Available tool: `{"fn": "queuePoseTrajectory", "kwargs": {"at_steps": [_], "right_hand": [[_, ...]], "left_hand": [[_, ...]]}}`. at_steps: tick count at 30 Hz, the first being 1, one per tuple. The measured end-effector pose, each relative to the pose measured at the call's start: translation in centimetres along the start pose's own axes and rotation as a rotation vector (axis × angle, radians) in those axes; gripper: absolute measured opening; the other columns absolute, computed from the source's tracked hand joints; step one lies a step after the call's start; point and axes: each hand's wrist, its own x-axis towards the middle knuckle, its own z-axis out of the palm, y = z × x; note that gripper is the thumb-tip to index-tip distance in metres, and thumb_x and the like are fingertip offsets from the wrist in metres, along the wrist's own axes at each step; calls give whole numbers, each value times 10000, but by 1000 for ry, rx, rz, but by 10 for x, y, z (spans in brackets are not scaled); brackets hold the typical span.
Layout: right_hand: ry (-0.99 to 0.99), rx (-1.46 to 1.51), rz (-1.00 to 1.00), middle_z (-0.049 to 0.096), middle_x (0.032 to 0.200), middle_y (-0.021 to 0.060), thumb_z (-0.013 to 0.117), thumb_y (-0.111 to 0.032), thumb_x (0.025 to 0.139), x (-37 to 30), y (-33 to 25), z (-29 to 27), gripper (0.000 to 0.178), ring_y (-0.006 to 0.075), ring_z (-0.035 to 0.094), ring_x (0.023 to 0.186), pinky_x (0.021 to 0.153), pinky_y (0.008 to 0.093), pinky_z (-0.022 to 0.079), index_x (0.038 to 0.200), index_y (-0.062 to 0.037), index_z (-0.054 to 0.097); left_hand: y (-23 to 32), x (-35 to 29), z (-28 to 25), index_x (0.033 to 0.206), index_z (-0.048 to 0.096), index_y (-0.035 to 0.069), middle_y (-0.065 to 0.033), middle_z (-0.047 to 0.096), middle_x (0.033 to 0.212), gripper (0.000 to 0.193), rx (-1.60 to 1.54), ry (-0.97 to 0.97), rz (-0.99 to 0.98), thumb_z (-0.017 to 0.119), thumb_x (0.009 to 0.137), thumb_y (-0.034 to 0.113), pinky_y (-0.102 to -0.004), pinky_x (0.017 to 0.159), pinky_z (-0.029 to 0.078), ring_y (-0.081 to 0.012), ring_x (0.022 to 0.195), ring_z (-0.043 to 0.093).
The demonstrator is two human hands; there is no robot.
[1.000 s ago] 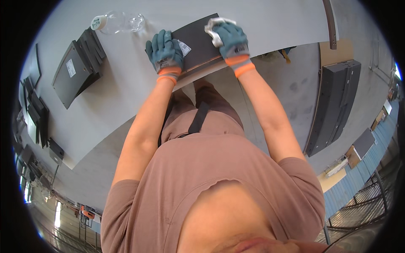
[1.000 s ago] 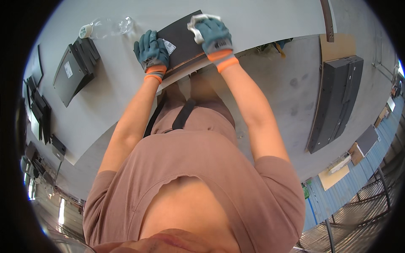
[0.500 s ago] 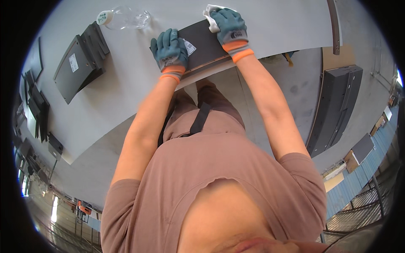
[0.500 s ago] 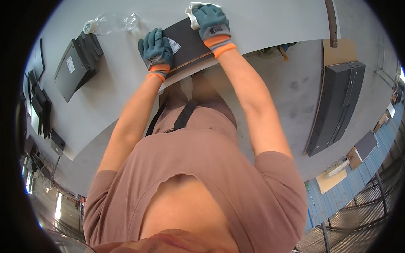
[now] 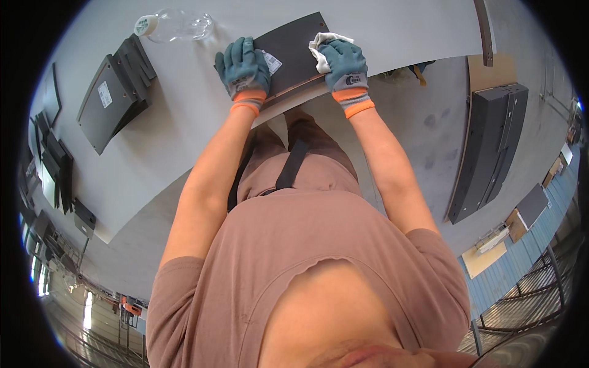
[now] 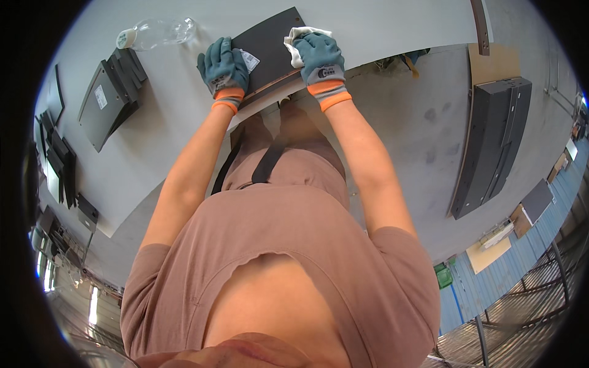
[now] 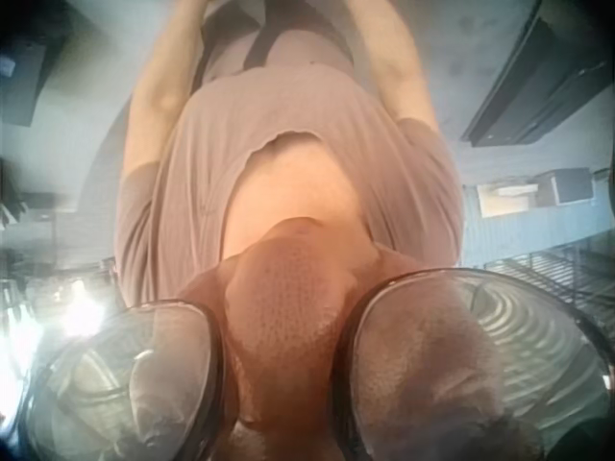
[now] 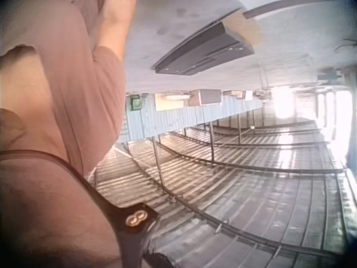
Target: The person wipes the surfaces of several dark rectangular panels on a table using a white cloth. They repeatedly spray liquid onto the cloth and wipe each panel, then fold the cloth and continue wiping additional panels.
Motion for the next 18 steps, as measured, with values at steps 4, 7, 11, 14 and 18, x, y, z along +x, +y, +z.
{"fn": "queuePoseTrajectory", "kwargs": {"at_steps": [4, 7, 11, 14, 18], "right_hand": [[-93, -264, 62, 684, 1019, 73, 737, -134, 798, -30, -50, 23, 157, 283, 669, 964, 741, 440, 586, 953, -112, 733], [-74, -148, -90, 670, 983, 41, 711, -86, 795, -48, -89, 35, 168, 255, 672, 972, 792, 390, 584, 952, -138, 739], [16, -16, -101, 708, 1006, 31, 737, -104, 850, 6, -57, -13, 94, 204, 687, 964, 801, 371, 581, 942, -123, 742], [39, -89, 71, 730, 980, 107, 671, -181, 877, -6, -7, -5, 124, 266, 708, 850, 748, 384, 578, 889, -74, 733], [-134, -362, 23, 655, 1155, 158, 637, -155, 854, -52, -70, 21, 248, 327, 646, 1007, 758, 394, 575, 1074, -61, 701]], "left_hand": [[-1, 0, 3, 1189, 711, 84, -52, 674, 1248, 317, -16, 4, -15, 670, 905, 216, -553, 1116, 388, -282, 1225, 594], [-5, -3, 4, 1223, 698, 92, -55, 673, 1264, 332, -14, -16, -11, 655, 926, 235, -553, 1134, 373, -281, 1237, 589], [-7, -7, 0, 1282, 677, 102, -64, 674, 1297, 365, -2, -54, -29, 627, 964, 274, -540, 1168, 346, -281, 1250, 589], [-2, -4, -1, 1279, 680, 97, -72, 673, 1299, 365, -11, -57, -5, 621, 965, 273, -540, 1163, 348, -285, 1243, 590], [-4, -4, 4, 1271, 686, 92, -81, 666, 1308, 365, 10, -43, -5, 622, 961, 274, -542, 1158, 351, -291, 1241, 591]]}}
